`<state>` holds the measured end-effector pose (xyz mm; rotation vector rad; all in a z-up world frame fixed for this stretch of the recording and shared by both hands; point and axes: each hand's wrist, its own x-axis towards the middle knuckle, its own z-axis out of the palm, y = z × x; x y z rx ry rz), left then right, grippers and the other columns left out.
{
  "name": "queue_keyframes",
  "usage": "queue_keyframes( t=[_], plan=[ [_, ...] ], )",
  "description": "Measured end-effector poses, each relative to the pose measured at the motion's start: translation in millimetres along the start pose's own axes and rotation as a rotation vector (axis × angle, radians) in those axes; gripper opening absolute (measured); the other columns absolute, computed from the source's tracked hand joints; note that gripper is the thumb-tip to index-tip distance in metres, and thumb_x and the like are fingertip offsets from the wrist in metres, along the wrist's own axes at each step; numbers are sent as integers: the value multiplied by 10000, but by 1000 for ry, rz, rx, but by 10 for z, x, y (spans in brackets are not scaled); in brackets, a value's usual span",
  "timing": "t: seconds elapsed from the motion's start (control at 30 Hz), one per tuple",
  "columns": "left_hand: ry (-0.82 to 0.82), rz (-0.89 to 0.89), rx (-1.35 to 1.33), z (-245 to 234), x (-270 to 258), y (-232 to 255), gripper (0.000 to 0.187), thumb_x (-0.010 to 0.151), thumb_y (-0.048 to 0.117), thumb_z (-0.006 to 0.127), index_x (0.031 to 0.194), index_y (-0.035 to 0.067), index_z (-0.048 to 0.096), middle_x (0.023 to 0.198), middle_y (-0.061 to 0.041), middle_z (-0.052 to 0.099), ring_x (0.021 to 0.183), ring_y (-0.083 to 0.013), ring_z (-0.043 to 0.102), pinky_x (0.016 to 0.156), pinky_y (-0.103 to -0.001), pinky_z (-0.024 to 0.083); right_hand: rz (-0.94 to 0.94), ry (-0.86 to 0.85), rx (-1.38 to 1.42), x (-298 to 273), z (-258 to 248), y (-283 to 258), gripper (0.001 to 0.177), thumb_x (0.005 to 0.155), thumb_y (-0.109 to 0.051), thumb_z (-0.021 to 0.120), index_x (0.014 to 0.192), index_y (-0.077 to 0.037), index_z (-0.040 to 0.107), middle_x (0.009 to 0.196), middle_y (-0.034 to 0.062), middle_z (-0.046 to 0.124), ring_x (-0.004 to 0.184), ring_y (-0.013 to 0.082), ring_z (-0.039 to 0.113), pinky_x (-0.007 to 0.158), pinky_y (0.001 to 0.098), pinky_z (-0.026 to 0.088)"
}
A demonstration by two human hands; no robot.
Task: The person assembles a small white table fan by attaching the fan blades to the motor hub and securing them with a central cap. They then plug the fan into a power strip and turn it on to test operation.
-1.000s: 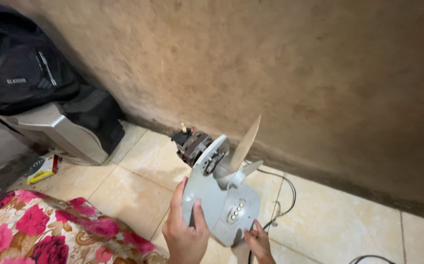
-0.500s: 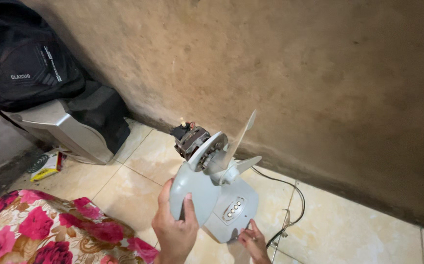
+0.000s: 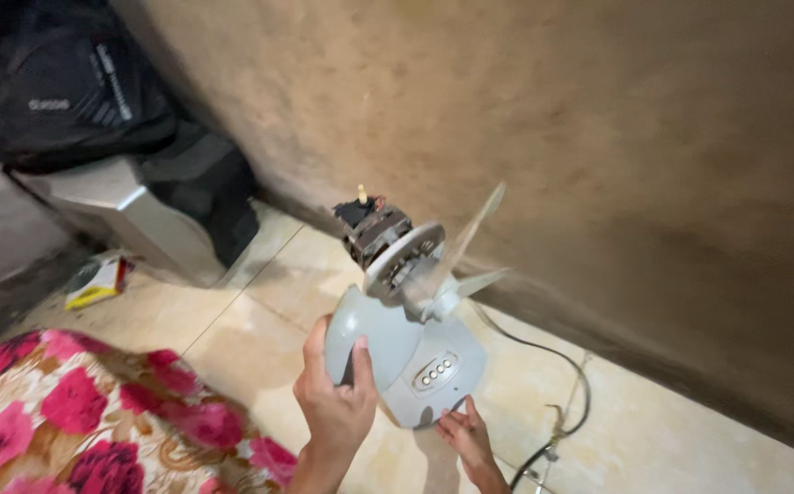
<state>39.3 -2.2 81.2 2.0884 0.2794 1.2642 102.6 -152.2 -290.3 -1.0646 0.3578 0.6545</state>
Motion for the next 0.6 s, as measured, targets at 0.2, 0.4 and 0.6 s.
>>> queue_keyframes(
  t=[0.2,0.4,0.6],
  plan=[
    [-10,-85,-104,22,220,-340,464,911,35,718,1335,-24,538,1036,-188,735,891,-234,758,774,-340,588,-114,5,70,276,217,112,856,919,-68,661,1626,-35,180,1176,171,623,1028,230,636,954,404,559],
    [32,-58,-129,89,336,-569,456,932,30,716,1335,-27,511,1013,-168,725,863,-192,740,757,-311,582,-40,-32,-19,410,455,136,880,883,-31,650,1616,-78,165,1155,122,637,1023,194,660,966,370,569],
    [22,-103,-174,34,511,-811,434,936,15,711,1324,-25,521,983,-156,725,838,-198,719,749,-302,576,24,48,23,586,714,135,934,930,-9,593,1597,-88,-56,1164,137,663,1019,231,659,979,363,543]
  ],
)
